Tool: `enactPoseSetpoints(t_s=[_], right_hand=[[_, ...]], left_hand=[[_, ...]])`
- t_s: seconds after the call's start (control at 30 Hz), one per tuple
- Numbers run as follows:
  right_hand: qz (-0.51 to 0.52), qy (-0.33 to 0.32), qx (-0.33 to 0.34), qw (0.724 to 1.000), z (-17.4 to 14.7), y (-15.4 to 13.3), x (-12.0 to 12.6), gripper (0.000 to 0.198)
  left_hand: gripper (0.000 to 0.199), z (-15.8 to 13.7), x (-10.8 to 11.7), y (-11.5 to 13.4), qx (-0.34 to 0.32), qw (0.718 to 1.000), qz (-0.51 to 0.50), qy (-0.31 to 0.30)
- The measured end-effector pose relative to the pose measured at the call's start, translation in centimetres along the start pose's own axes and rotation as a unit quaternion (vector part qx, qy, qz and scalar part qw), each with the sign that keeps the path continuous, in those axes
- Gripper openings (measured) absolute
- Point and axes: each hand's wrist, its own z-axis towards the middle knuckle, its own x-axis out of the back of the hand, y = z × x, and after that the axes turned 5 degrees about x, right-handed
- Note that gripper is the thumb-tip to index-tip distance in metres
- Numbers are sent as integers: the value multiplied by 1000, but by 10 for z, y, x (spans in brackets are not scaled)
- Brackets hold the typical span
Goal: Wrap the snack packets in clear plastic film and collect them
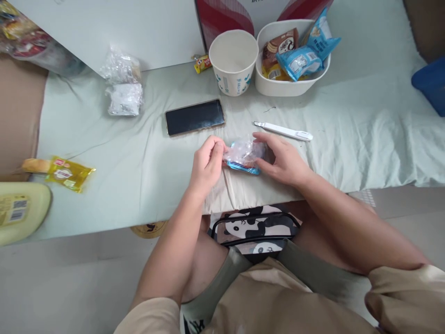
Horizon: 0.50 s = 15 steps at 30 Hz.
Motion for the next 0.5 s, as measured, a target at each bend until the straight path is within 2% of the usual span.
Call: enactPoseSetpoints(t_s=[0.1, 0.2, 0.23, 0.3, 0.37, 0.43, 0.5], right_hand=[[6, 23, 6, 1000, 0, -3, 1, 45], [28, 63, 31, 997, 0, -3, 3, 28], [37, 75, 40, 996, -1, -2, 5, 22], [52, 94, 47, 993, -2, 2, 9, 13], [57, 114, 18, 992, -3, 7, 15, 8], [57, 146, -41, 987, -3, 12, 22, 8], [51, 183, -98, 977, -4, 16, 28, 10]], left_hand=[[46, 0, 1, 2, -14, 1000, 2, -25], [57, 0, -1, 4, -45, 995, 90, -28], [52, 0, -2, 5, -52, 992, 112, -17], [29, 2, -1, 5, -58, 991, 117, 19], [17, 5, 2, 2, -52, 993, 72, 77], [13, 8, 7, -1, -33, 991, 14, 130], [30, 10, 14, -4, -13, 989, -17, 145]])
